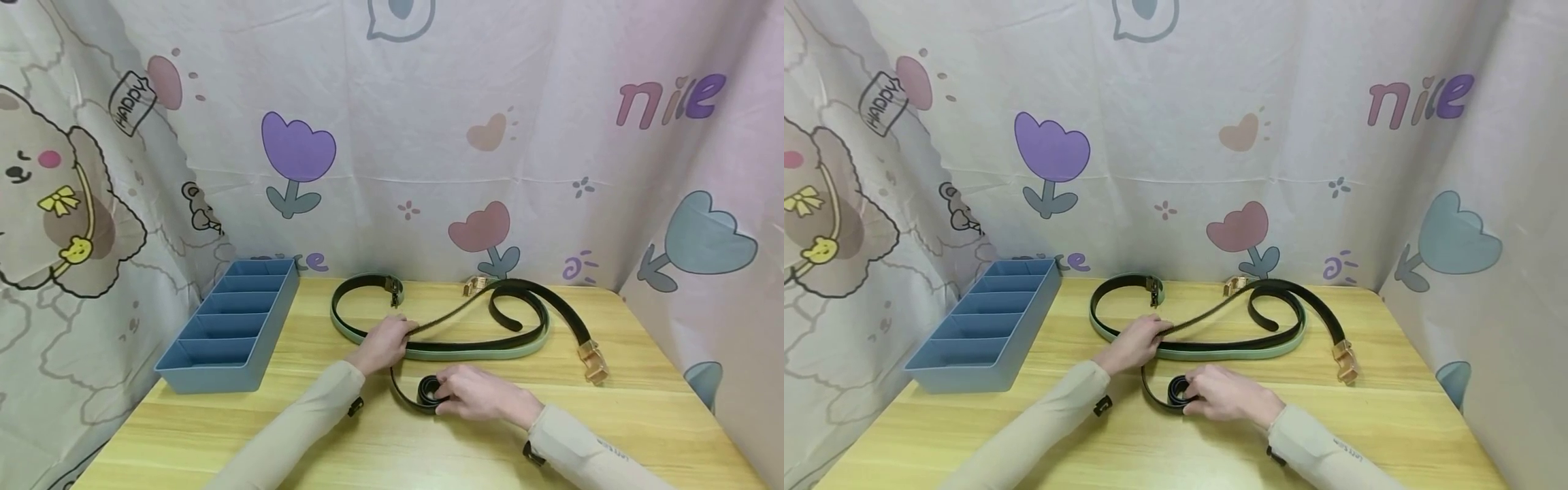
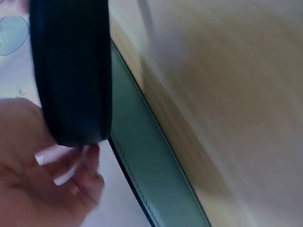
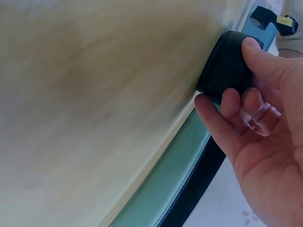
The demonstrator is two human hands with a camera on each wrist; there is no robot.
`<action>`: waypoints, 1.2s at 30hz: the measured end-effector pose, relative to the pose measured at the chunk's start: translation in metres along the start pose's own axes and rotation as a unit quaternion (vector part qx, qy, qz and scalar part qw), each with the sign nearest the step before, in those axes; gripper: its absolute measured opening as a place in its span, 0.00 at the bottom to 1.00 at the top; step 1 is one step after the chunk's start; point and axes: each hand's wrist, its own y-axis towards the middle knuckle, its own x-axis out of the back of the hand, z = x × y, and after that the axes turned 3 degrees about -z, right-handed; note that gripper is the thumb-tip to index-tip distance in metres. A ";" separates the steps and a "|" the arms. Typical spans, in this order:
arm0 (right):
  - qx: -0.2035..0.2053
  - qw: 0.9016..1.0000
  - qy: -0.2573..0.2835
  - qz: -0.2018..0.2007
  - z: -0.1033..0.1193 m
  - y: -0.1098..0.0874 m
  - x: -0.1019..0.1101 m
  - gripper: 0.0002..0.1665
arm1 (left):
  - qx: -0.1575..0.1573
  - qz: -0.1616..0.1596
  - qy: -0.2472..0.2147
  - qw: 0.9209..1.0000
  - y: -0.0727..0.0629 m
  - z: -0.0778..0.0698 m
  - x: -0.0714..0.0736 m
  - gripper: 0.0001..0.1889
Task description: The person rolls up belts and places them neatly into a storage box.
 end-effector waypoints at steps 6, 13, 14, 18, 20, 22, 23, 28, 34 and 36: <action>-0.016 1.000 0.005 0.009 0.000 -0.001 0.000 0.08 | -0.091 0.031 -0.065 0.993 0.003 -0.014 -0.009 0.20; 0.003 1.000 -0.012 -0.007 -0.001 -0.001 -0.002 0.07 | -0.106 0.089 -0.073 0.988 0.000 -0.019 -0.010 0.16; 0.006 1.000 -0.011 -0.008 -0.002 0.000 -0.002 0.07 | -0.102 0.088 -0.066 0.989 -0.001 -0.017 -0.010 0.16; 0.010 1.000 -0.006 -0.012 -0.003 -0.001 -0.002 0.06 | -0.093 0.073 -0.019 0.993 -0.003 -0.012 -0.010 0.15; 0.012 1.000 -0.010 -0.012 -0.004 0.000 -0.002 0.07 | -0.105 0.068 0.000 0.992 -0.003 -0.011 -0.010 0.15; 0.011 1.000 -0.015 -0.011 -0.004 0.000 -0.002 0.07 | -0.121 0.071 0.018 0.990 -0.004 -0.011 -0.011 0.16; 0.009 1.000 -0.018 -0.010 -0.004 0.000 -0.001 0.07 | -0.128 0.073 0.025 0.989 -0.004 -0.012 -0.012 0.17; 0.002 1.000 -0.020 -0.008 -0.004 -0.001 -0.002 0.09 | -0.117 0.074 0.037 0.990 -0.005 -0.015 -0.014 0.17; 0.006 1.000 -0.006 -0.015 -0.006 -0.003 -0.003 0.09 | -0.111 0.044 -0.024 0.993 -0.010 -0.014 -0.006 0.13; 0.009 1.000 -0.004 -0.020 -0.008 -0.003 -0.002 0.08 | -0.120 0.049 -0.070 0.989 -0.012 -0.013 -0.002 0.12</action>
